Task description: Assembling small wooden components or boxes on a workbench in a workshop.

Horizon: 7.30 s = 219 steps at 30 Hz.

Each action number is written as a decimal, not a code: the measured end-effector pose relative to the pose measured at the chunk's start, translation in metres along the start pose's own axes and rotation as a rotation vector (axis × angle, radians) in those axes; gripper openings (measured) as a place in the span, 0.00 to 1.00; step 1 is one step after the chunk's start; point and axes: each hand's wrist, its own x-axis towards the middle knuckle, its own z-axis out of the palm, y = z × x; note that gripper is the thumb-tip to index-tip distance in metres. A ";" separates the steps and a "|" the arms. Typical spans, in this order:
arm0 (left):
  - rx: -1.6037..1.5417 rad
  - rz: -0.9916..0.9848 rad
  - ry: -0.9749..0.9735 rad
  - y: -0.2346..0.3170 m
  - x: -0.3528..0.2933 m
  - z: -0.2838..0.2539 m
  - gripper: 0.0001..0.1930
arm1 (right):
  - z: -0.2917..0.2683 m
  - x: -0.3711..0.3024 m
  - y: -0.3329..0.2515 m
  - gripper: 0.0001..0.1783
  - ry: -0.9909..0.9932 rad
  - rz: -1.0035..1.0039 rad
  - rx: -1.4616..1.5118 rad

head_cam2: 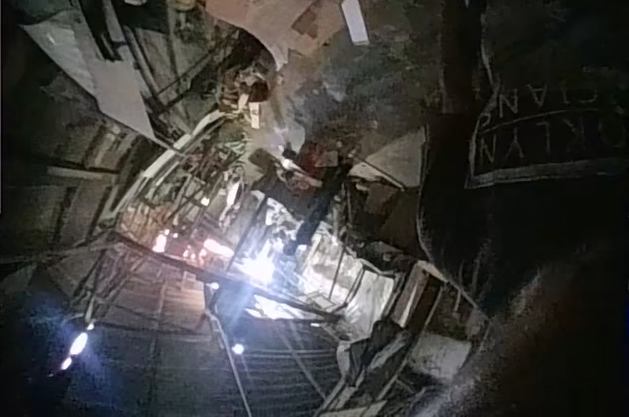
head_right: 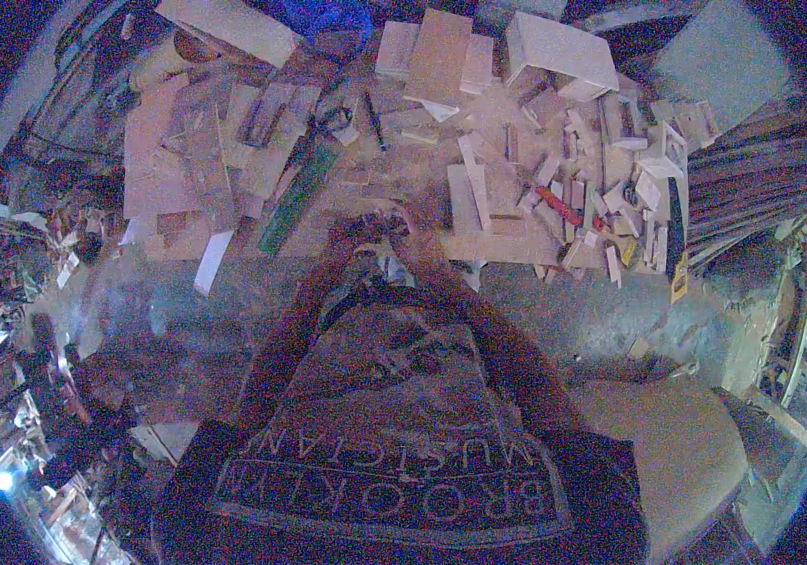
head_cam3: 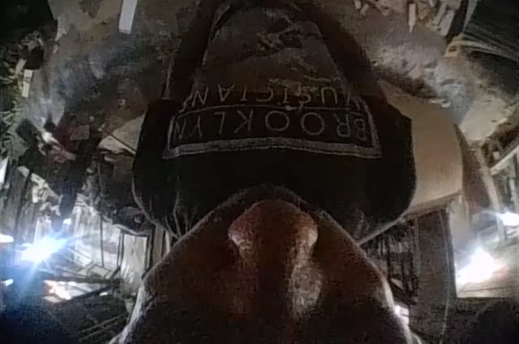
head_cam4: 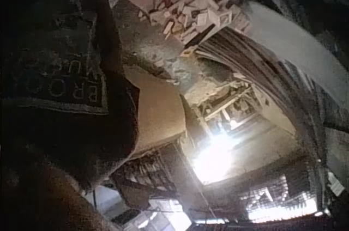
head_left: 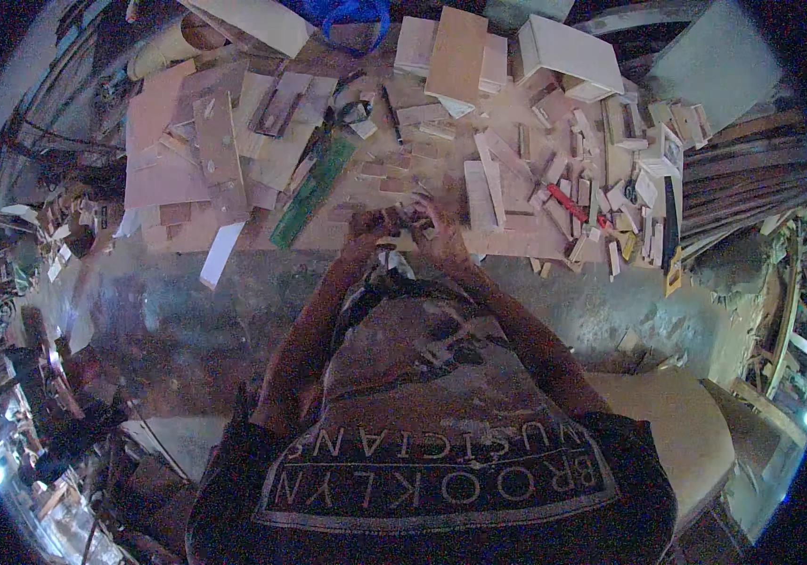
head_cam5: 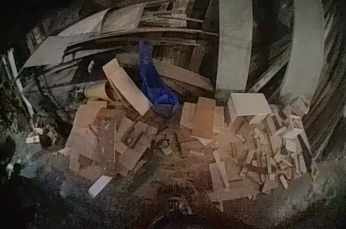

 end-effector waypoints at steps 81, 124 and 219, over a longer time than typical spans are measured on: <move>-0.425 0.055 0.136 -0.006 -0.030 0.023 0.17 | -0.004 0.016 0.018 0.33 -0.140 0.304 0.622; 0.757 0.559 0.460 -0.036 0.020 0.024 0.11 | 0.006 0.024 0.053 0.14 -0.007 -0.173 -0.358; 1.156 0.481 0.181 -0.045 0.046 -0.038 0.17 | 0.003 0.028 -0.015 0.26 -0.205 -0.053 0.344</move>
